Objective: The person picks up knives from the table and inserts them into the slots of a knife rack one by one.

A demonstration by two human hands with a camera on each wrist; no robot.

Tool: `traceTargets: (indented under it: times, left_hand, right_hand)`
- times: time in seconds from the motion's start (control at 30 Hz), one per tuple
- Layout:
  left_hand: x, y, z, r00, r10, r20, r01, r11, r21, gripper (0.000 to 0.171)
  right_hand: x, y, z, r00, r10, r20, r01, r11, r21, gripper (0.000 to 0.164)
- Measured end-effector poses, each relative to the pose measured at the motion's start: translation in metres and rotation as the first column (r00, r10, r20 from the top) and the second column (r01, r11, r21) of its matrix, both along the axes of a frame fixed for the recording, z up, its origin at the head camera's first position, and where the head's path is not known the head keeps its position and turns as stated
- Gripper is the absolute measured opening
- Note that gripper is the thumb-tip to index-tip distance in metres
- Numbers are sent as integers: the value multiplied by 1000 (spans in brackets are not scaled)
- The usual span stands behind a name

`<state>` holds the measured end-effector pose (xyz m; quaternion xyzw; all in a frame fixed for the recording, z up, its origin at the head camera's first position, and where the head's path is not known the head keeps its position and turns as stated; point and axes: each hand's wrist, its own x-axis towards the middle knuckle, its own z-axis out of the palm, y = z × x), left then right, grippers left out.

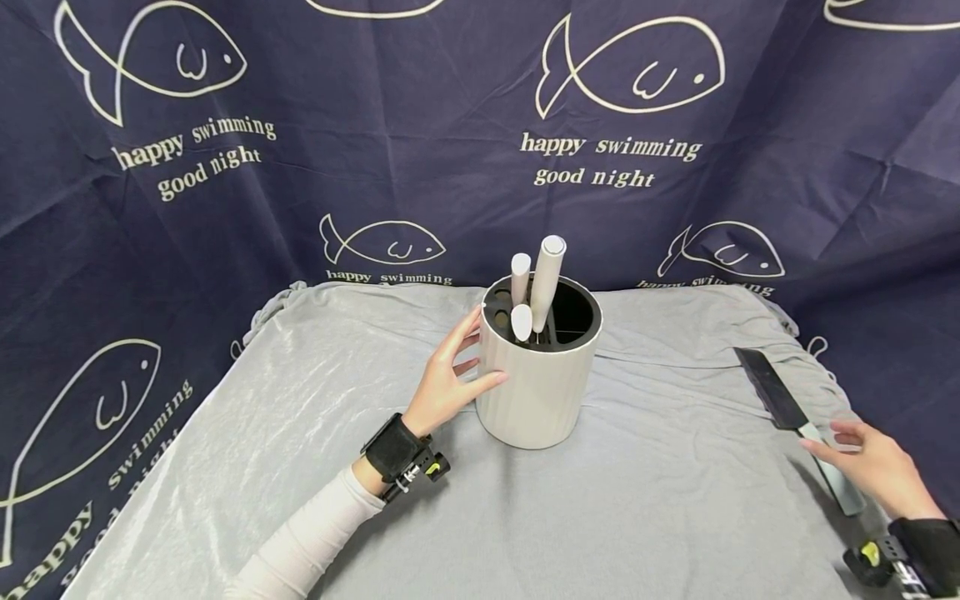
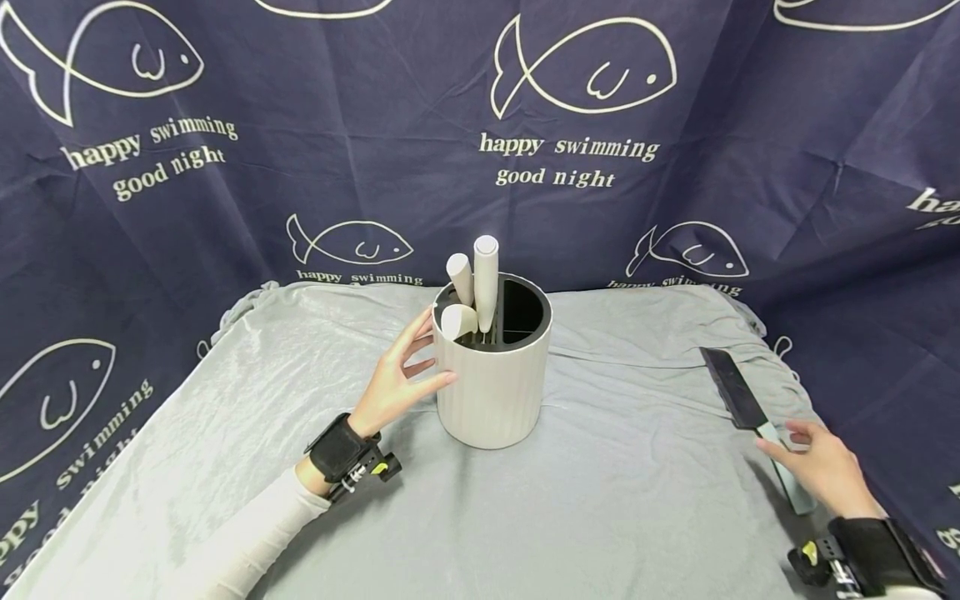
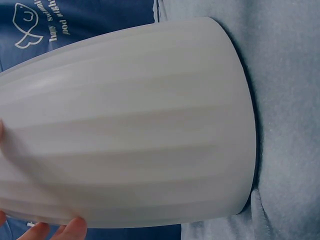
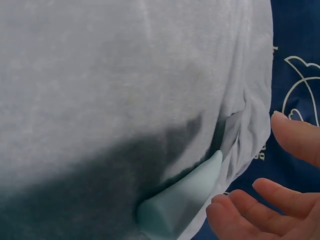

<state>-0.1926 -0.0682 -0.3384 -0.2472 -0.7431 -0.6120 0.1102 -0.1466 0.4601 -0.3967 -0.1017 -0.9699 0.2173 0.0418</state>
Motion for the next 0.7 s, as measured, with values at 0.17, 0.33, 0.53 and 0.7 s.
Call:
traceTargets:
  times: [0.17,0.33,0.53,0.7]
  left_hand:
    - [-1,0,0,1000,-3,-8,3,1000,10,85]
    - [0,0,0,1000,-3,-13,3,1000,12,85]
    - [-1,0,0,1000,-5,-9,5,1000,2,85]
    - [-1,0,-1,1000,-2,-3,2,1000,-1,86]
  right_hand:
    - [0,1,-5,1000,5,3,-5,999,36,73]
    - [-1,4,-7,1000,9,24,-10,999,46,72]
    - [-2,5,-9,995,-21,99,15,998,60,76]
    - [-1,5,-12,990,-22,141,12,997,71,78]
